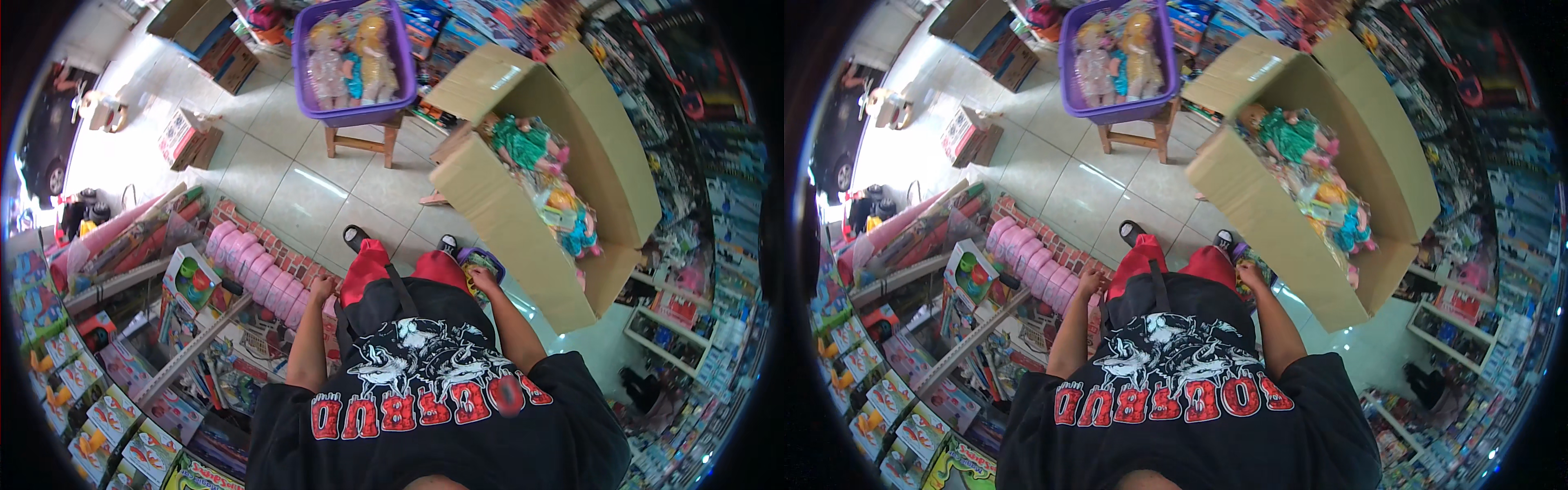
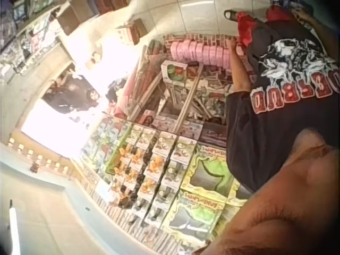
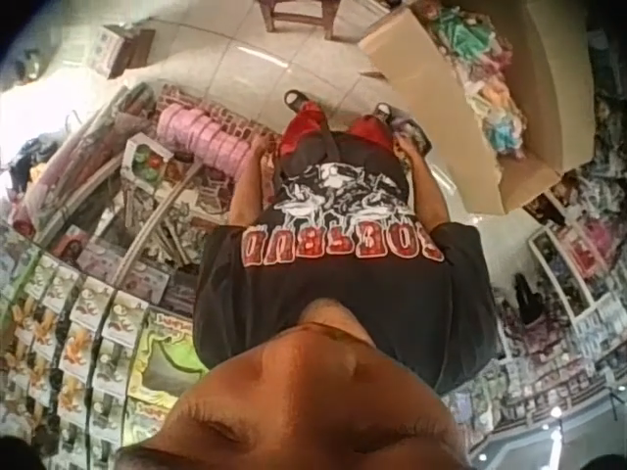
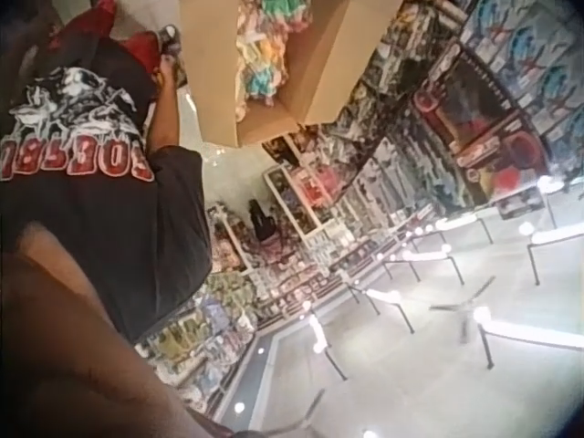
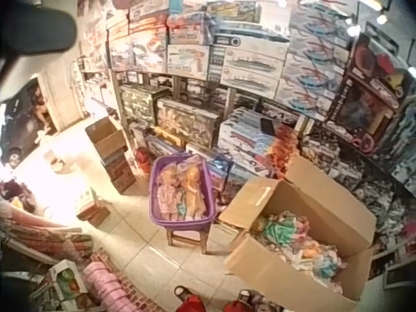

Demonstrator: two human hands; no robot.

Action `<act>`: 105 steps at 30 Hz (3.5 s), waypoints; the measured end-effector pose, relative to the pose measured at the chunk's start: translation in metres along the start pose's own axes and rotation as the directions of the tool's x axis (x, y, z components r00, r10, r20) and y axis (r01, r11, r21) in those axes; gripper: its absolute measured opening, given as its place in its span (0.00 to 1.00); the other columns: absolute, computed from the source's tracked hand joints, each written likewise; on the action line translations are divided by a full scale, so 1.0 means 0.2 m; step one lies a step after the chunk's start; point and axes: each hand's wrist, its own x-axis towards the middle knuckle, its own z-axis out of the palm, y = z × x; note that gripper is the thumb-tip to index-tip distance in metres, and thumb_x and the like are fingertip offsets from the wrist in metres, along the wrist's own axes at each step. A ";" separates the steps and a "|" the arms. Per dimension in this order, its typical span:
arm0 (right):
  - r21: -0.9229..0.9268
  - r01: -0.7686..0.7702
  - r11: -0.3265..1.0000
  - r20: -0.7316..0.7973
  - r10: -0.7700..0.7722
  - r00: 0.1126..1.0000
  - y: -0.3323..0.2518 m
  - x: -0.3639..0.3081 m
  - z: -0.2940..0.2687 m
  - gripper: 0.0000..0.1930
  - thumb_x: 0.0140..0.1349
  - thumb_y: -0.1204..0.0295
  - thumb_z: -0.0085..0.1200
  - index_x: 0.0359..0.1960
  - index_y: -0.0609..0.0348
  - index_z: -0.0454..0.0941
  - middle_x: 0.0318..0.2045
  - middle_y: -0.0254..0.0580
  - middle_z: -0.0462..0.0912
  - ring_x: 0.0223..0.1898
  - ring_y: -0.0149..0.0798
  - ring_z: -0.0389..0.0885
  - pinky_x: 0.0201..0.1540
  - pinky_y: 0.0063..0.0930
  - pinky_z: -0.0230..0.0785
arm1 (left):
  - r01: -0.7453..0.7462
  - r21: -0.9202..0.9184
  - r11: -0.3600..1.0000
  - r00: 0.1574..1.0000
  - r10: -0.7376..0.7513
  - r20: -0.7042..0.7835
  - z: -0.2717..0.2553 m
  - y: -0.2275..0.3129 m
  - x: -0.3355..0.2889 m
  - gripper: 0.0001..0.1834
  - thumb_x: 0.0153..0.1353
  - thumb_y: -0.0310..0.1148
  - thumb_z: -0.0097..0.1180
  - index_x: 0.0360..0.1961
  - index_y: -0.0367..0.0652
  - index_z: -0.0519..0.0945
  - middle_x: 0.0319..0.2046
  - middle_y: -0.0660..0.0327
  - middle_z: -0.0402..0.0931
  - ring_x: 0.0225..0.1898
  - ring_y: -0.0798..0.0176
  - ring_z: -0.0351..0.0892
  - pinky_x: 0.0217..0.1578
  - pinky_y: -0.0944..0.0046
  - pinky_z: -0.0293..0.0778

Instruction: Unpacking dolls from a cardboard box and placing them into a purple plastic basket.

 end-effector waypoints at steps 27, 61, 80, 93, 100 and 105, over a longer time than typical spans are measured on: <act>0.666 0.614 0.423 -0.638 0.750 0.175 1.42 -0.58 -1.78 0.11 0.69 0.68 0.49 0.41 0.63 0.79 0.29 0.35 0.78 0.30 0.26 0.73 0.32 0.23 0.65 | -0.748 0.535 0.393 0.060 0.843 -0.534 1.36 1.71 -0.94 0.16 0.66 0.29 0.52 0.53 0.33 0.71 0.52 0.52 0.68 0.47 0.55 0.70 0.49 0.59 0.67; -0.231 0.416 0.880 -0.406 -0.476 0.781 0.02 -0.63 -1.64 0.31 0.47 0.63 0.69 0.54 0.59 0.74 0.51 0.52 0.75 0.55 0.52 0.74 0.56 0.47 0.69 | -0.892 0.359 -0.275 0.255 0.352 0.901 2.73 1.88 -1.29 0.08 0.52 0.28 0.59 0.34 0.39 0.81 0.38 0.51 0.80 0.44 0.46 0.79 0.46 0.49 0.73; 0.022 0.621 0.783 -0.596 -0.488 0.637 0.01 -0.74 -1.77 0.08 0.58 0.69 0.57 0.32 0.63 0.78 0.32 0.60 0.81 0.38 0.61 0.81 0.40 0.50 0.71 | -0.832 0.424 -0.357 0.065 0.697 0.714 2.66 1.81 -1.54 0.12 0.56 0.29 0.60 0.40 0.38 0.74 0.45 0.50 0.73 0.48 0.45 0.73 0.46 0.50 0.69; 0.739 0.672 0.052 -0.584 -0.447 0.678 -0.16 -1.06 -2.07 0.09 0.72 0.70 0.50 0.32 0.59 0.74 0.28 0.25 0.75 0.30 0.18 0.70 0.34 0.16 0.63 | -0.968 0.206 0.141 0.185 0.960 0.212 2.26 1.56 -1.72 0.34 0.72 0.57 0.33 0.46 0.29 0.70 0.47 0.45 0.66 0.50 0.46 0.67 0.54 0.53 0.62; 0.882 0.468 -0.056 -0.430 -0.504 0.749 -0.51 -1.03 -1.77 0.06 0.73 0.70 0.45 0.38 0.55 0.73 0.31 0.25 0.75 0.31 0.16 0.71 0.33 0.13 0.63 | -0.697 -0.574 0.430 0.438 0.889 0.133 2.04 1.33 -1.77 0.42 0.66 0.64 0.44 0.62 0.31 0.65 0.59 0.52 0.67 0.63 0.55 0.65 0.63 0.57 0.59; 0.933 0.359 0.011 -0.289 -0.570 0.769 -0.76 -1.05 -1.51 0.08 0.74 0.70 0.42 0.43 0.59 0.73 0.36 0.32 0.78 0.38 0.24 0.77 0.45 0.22 0.73 | -0.668 -0.394 0.632 0.630 0.761 0.154 1.77 1.38 -1.86 0.36 0.55 0.31 0.62 0.64 0.35 0.63 0.57 0.56 0.72 0.58 0.60 0.73 0.60 0.59 0.66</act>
